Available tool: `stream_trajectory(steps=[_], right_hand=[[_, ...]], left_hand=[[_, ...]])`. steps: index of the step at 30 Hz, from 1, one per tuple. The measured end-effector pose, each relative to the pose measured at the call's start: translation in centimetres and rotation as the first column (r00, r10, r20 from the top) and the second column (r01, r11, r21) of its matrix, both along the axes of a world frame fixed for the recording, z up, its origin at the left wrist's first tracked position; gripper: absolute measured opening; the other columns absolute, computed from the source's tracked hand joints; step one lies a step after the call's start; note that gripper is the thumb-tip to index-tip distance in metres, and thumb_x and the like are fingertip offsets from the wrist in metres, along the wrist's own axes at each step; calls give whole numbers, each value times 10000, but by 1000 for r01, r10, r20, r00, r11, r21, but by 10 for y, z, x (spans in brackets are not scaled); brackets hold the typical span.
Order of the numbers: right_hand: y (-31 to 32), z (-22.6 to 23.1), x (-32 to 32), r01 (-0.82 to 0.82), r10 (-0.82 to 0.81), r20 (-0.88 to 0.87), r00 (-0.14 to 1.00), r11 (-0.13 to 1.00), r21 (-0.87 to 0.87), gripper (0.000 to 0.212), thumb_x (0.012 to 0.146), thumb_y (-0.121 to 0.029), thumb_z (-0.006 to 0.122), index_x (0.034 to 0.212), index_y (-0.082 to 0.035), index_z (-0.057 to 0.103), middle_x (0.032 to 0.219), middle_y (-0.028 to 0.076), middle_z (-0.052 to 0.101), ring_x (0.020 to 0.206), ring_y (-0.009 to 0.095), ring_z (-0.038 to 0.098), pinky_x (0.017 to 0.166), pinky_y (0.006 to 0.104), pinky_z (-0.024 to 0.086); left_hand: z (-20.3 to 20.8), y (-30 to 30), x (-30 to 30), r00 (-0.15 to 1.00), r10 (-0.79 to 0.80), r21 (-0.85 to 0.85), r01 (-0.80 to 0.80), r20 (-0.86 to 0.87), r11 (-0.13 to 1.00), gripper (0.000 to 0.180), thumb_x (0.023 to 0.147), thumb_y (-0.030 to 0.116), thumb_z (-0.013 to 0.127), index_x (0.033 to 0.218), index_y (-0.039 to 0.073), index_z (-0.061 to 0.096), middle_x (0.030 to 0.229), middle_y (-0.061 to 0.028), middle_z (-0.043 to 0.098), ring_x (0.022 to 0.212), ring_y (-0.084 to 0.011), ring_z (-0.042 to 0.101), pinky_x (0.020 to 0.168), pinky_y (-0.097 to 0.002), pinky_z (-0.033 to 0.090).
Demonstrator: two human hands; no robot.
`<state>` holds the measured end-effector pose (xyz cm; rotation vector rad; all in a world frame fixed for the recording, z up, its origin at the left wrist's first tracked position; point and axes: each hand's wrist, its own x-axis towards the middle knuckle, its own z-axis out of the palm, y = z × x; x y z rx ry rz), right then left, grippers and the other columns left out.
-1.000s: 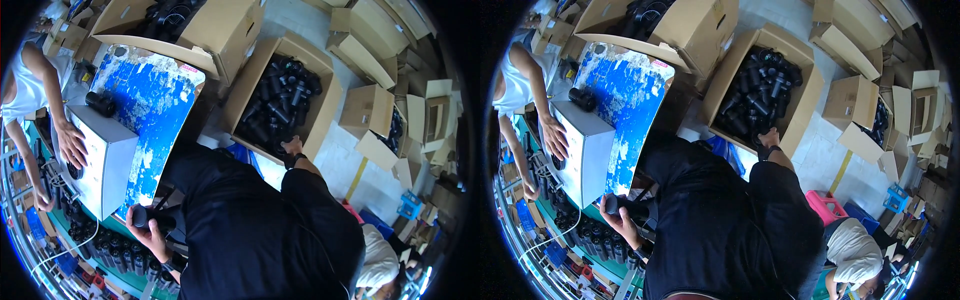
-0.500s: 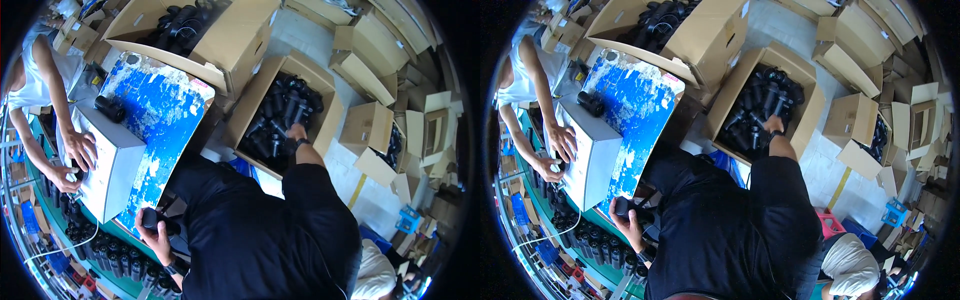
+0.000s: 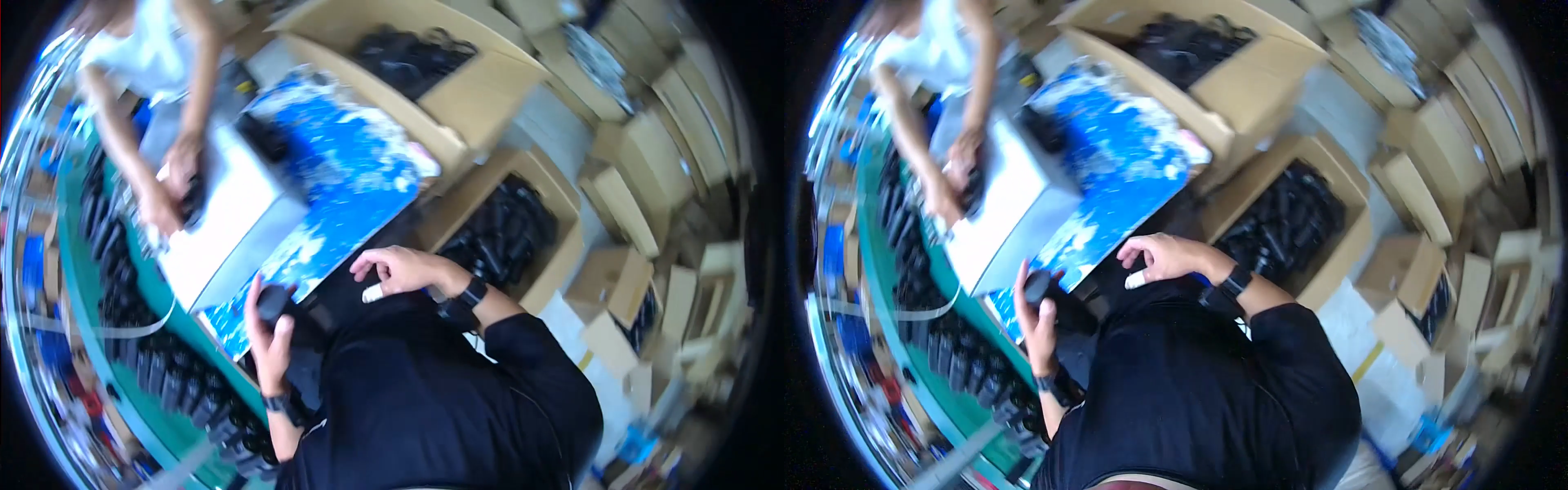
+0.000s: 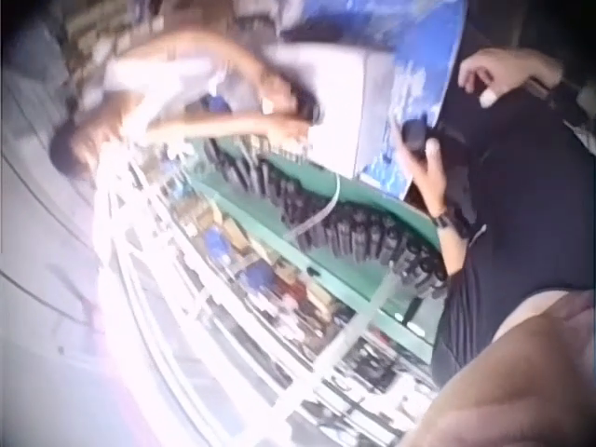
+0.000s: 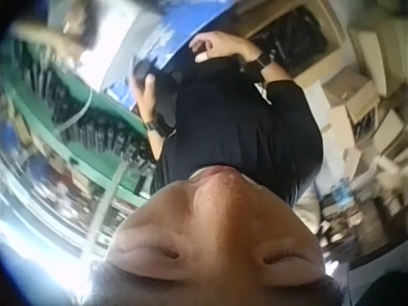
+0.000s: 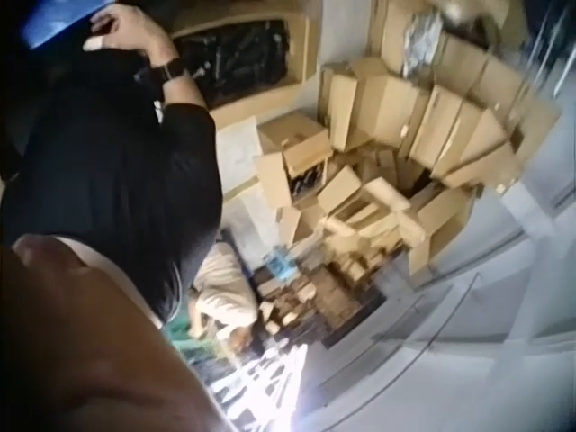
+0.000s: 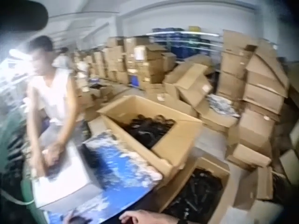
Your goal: The person picks up a black cylinder, fits it onto a machine to press it, and then attaches a black plastic piece to the cylinder before placing the unit into a box.
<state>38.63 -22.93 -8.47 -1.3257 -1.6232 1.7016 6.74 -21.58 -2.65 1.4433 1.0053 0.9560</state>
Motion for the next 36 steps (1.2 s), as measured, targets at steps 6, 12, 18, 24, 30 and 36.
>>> stream_trajectory(steps=[6, 12, 18, 24, 30, 36], right_hand=[[48, 56, -102, 46, 7, -256, 967, 979, 201, 692, 902, -261, 857, 1445, -21, 502, 1235, 89, 690, 831, 130, 644, 760, 306, 546], [76, 64, -159, 189, -64, -624, 779, 972, 136, 497, 1000, -211, 730, 1388, -1, 499, 1125, 65, 648, 813, 108, 589, 716, 258, 501], [92, 61, -178, 215, -195, -625, 756, 976, -44, 330, 1027, -176, 686, 1281, -30, 534, 1048, 53, 618, 822, 95, 565, 715, 258, 480], [96, 56, -179, 204, -120, -566, 816, 975, 88, 494, 1039, -201, 661, 1448, 2, 473, 1339, 152, 634, 1109, 194, 624, 924, 326, 511], [103, 50, -156, 274, -144, -516, 845, 943, 186, 577, 1030, -165, 678, 1521, -33, 403, 1375, 155, 613, 1269, 278, 610, 1132, 405, 464], [148, 101, -127, 414, -204, -599, 774, 879, 236, 568, 1048, -145, 629, 1558, -105, 383, 1420, 181, 573, 1242, 292, 640, 1134, 439, 472]], left_hand=[[40, 27, 18, 977, 52, -82, -36, 208, 996, 715, 1096, 376, 580, 1652, 18, 309, 1348, -106, 621, 1171, -190, 615, 1061, -339, 466], [7, 24, -59, 926, 21, -264, 86, 377, 961, 824, 1098, 639, 340, 1632, 13, 312, 1447, -153, 572, 1223, -262, 653, 1046, -385, 542], [-8, 15, -83, 802, 107, -351, 134, 588, 927, 783, 1094, 611, 436, 1606, 26, 343, 1449, -168, 563, 1215, -296, 688, 1005, -413, 598], [5, 14, -77, 962, 129, -133, -99, 242, 986, 626, 1028, 268, 705, 1559, 51, 454, 1400, -141, 595, 1237, -248, 649, 1023, -382, 543], [40, 49, -76, 971, 114, 282, -51, -212, 958, 636, 960, 274, 786, 1512, 80, 537, 1399, -132, 607, 1224, -270, 631, 976, -414, 556], [43, 127, -95, 850, 247, 595, 94, -465, 798, 454, 948, 257, 772, 1346, 81, 646, 1354, -116, 645, 1137, -309, 677, 917, -398, 569]])
